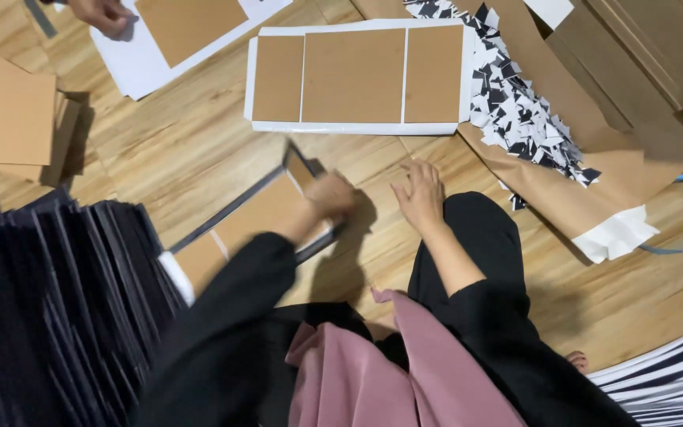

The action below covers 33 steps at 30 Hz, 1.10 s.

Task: Assembling cardboard folders by hand, using a small tool to press down edges and ensure proper adhesion.

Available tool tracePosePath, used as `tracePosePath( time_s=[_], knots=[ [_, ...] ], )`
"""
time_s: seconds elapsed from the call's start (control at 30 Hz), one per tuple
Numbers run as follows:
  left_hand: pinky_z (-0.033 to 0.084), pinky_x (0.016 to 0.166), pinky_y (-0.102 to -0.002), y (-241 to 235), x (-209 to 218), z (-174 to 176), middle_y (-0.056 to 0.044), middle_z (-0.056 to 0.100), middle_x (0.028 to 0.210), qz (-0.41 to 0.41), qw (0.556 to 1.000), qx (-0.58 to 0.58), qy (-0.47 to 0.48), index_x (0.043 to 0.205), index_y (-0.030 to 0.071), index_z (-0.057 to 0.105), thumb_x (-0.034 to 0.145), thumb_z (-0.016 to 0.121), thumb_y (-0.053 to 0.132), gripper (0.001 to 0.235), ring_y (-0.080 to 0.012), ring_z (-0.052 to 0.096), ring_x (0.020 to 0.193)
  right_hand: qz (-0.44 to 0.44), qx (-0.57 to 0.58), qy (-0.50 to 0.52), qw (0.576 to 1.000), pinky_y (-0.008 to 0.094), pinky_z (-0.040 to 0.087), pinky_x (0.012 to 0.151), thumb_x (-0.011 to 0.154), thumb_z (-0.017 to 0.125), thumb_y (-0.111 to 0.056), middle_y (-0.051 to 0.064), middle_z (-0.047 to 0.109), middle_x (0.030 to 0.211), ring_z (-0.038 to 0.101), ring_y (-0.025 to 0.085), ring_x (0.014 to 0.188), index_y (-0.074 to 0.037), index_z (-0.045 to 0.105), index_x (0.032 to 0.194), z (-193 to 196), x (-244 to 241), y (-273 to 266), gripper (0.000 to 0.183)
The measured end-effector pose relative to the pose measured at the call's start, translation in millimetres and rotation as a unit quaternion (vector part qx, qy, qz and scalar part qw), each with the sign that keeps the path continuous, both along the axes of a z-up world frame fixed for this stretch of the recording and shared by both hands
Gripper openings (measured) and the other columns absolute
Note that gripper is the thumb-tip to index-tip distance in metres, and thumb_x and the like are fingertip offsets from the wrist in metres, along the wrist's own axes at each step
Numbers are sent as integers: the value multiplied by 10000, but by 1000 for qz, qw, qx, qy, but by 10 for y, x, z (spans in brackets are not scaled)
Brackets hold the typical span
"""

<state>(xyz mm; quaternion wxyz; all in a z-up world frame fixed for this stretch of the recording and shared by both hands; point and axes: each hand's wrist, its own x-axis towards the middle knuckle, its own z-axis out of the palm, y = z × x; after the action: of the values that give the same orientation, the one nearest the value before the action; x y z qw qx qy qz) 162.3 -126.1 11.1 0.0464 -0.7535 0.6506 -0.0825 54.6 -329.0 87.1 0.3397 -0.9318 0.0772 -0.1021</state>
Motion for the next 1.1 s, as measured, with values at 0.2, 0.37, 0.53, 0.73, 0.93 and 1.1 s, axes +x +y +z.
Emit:
tracePosePath(
  time_s=[0.2,0.37,0.53,0.73,0.93,1.1],
  knots=[
    [510,616,-375,655,37,3565,5,624,676,216,974,65,-17,761,221,644,689,679,298,111,-245,639,706,10,399,47,916,418,323,1001,951,378,-397,204,518,1147,461,327,1136,-71,568,1133,-316,144,-221,418],
    [406,730,-311,1849,-83,4434,-103,583,933,340,898,-189,205,1037,13,596,948,740,131,207,-201,537,859,-14,580,208,787,351,306,1017,631,88,-759,96,536,1128,485,218,1112,-80,504,1108,228,110,-195,929],
    [401,596,-287,2665,-136,3518,-65,423,1033,536,709,-368,275,1132,90,351,1027,604,291,340,-153,483,883,125,775,132,605,687,237,947,591,424,-800,292,129,1408,187,605,1210,-123,10,1397,273,63,-173,1131],
    [454,593,-337,2934,-403,1395,-63,594,734,629,537,-409,386,846,92,623,813,758,339,283,-168,551,693,-116,790,136,586,364,538,825,535,516,-779,119,637,898,656,256,818,-18,586,1030,477,46,41,910],
    [449,775,-473,2733,-926,148,-118,535,1150,846,475,-166,175,1267,77,374,805,665,384,626,-323,524,1005,42,147,285,946,427,465,788,549,815,-287,144,597,959,569,337,978,-79,556,981,-774,-70,345,545],
    [167,966,-588,2254,-1159,234,-212,298,1375,870,464,-150,74,1329,-35,339,925,511,241,519,-384,277,1228,2,-41,270,962,467,441,868,583,811,-197,138,496,1065,527,341,1029,-24,494,1166,-913,-24,449,686]
  ],
)
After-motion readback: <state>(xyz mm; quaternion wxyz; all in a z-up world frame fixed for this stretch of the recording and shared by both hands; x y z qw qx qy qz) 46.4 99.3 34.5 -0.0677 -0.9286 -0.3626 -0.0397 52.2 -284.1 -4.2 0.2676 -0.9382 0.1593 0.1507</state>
